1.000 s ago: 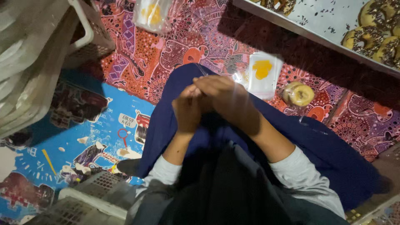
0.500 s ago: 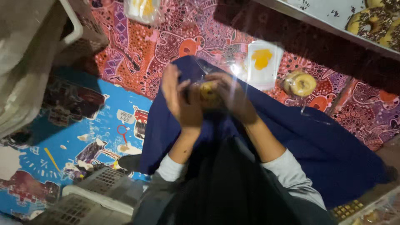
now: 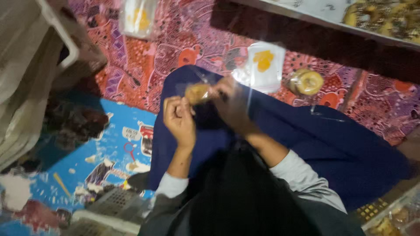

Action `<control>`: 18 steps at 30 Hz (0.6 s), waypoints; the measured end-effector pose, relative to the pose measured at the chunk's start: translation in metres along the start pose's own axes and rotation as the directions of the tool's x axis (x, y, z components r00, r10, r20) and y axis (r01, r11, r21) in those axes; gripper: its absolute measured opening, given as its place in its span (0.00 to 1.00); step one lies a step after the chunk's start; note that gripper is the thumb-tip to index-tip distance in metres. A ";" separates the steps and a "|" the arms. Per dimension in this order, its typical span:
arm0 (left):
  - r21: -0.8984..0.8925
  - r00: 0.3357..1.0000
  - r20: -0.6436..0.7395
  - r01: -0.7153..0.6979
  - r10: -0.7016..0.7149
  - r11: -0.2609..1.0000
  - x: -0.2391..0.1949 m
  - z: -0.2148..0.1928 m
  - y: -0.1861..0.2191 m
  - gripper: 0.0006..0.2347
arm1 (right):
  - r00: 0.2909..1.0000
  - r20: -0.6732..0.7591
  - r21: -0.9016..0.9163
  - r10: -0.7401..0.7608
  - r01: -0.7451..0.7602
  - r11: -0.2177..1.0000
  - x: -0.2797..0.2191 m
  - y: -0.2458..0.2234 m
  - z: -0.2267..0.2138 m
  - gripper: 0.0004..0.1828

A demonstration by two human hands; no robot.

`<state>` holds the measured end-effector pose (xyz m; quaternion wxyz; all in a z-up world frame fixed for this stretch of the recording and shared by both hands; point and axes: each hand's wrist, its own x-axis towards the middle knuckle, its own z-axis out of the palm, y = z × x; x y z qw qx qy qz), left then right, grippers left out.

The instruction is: The person sits on a patterned mat and repeatedly picks donuts from a metal tray, places them into clear plastic bags, and sets the filled bags into a white plastic basket. The person handles the donuts and bags by hand.

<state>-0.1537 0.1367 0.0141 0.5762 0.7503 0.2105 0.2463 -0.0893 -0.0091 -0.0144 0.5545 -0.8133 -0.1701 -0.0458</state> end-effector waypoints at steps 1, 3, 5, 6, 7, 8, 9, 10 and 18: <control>0.173 0.999 0.041 -0.014 0.007 0.985 -0.002 -0.002 0.002 0.07 | 0.996 0.030 -0.017 0.086 -0.086 0.996 -0.010 0.008 0.002 0.10; 0.245 0.995 0.094 -0.011 -0.012 0.970 -0.008 -0.002 -0.001 0.07 | 0.960 0.080 -0.052 0.269 -0.265 0.963 -0.036 0.028 0.009 0.10; 0.267 0.984 0.179 -0.052 0.003 0.962 -0.019 0.005 -0.006 0.06 | 0.936 0.035 0.156 0.350 -0.351 0.923 -0.057 0.055 0.010 0.15; 0.249 0.972 0.231 -0.091 0.032 0.964 -0.025 0.012 -0.006 0.05 | 0.920 0.019 0.261 0.390 -0.382 0.887 -0.068 0.065 0.004 0.20; 0.221 0.959 0.274 -0.141 0.077 0.965 -0.023 0.029 -0.008 0.04 | 0.930 0.007 0.159 0.367 -0.363 0.918 -0.066 0.082 -0.007 0.16; 0.173 0.935 0.329 -0.198 0.132 0.965 -0.022 0.050 -0.009 0.01 | 0.939 -0.002 0.054 0.344 -0.343 0.938 -0.062 0.098 -0.026 0.13; 0.123 0.906 0.379 -0.251 0.189 0.960 -0.021 0.075 -0.009 0.04 | 0.947 -0.006 -0.051 0.320 -0.320 0.946 -0.058 0.114 -0.048 0.13; 0.090 0.877 0.424 -0.291 0.228 0.952 -0.018 0.104 -0.011 0.03 | 0.908 -0.094 0.018 0.408 -0.409 0.913 -0.057 0.129 -0.075 0.13; 0.079 0.561 0.814 -0.363 0.150 0.928 -0.044 0.304 -0.119 0.24 | 0.672 -0.586 -0.245 0.454 -0.680 0.691 -0.095 0.228 -0.188 0.19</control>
